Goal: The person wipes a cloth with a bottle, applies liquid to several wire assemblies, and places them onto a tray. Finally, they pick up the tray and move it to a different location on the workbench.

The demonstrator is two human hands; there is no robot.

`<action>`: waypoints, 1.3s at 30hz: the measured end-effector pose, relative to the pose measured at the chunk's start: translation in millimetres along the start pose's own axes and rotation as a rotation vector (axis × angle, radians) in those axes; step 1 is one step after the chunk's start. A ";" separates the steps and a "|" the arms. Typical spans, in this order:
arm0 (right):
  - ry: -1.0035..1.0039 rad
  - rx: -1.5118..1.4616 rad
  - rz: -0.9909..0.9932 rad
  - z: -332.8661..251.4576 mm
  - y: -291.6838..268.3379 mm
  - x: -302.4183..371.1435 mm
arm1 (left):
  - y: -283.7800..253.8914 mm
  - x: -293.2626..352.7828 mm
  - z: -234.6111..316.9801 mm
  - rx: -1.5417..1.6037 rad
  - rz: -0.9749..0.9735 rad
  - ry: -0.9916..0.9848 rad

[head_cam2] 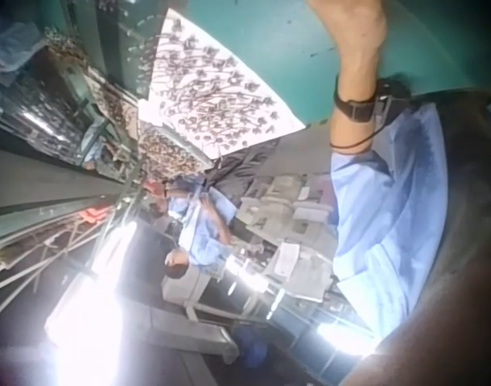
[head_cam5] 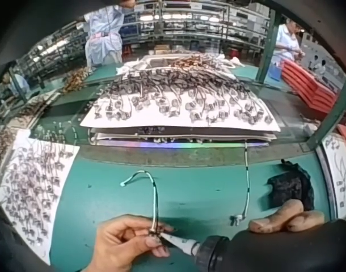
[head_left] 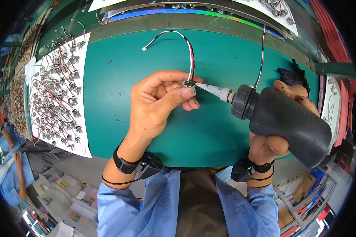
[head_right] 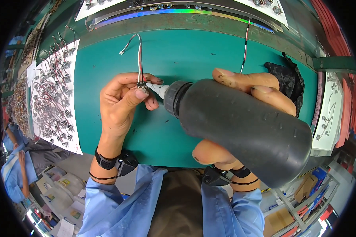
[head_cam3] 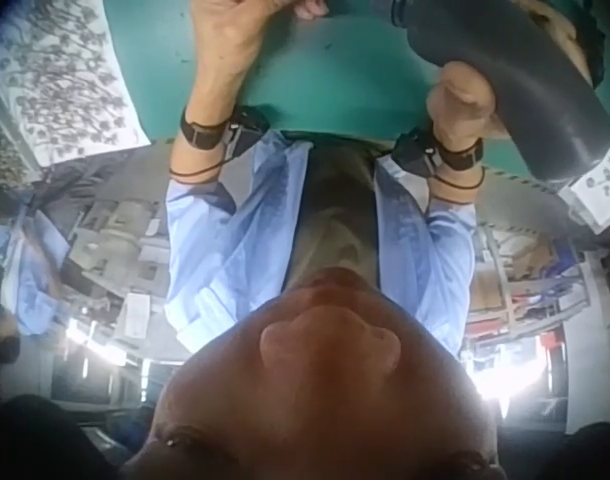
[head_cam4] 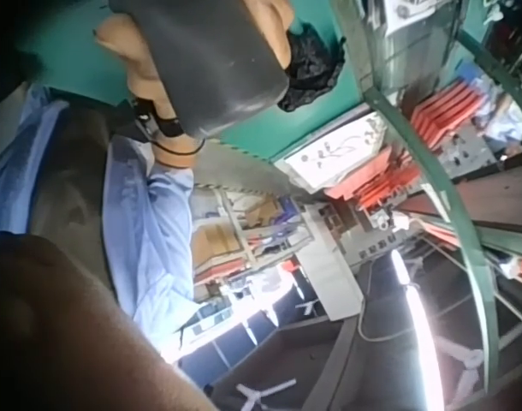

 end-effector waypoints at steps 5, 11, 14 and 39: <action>0.072 0.016 0.003 0.2 -2.9 -5.4 | 2.9 -0.9 -1.2 -0.011 -0.019 -0.004; 0.354 -0.025 0.425 22.2 -37.7 -9.3 | 6.7 -1.3 -0.3 -0.011 -0.045 -0.020; 0.444 -0.316 0.546 39.1 -51.5 -5.1 | 9.6 -1.0 -1.0 0.018 -0.066 -0.045; 0.867 -0.658 0.408 73.4 -10.1 9.1 | 15.7 -1.7 -3.9 0.152 -0.160 -0.088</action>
Point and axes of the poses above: each hand's wrist, its own x-axis away from the middle knuckle, its own y-axis out of the palm, z = x × y, the point moved 9 cm from there along -x, towards the middle knuckle, and after that the axes turned 3 degrees about -x, right-handed, at the moved point
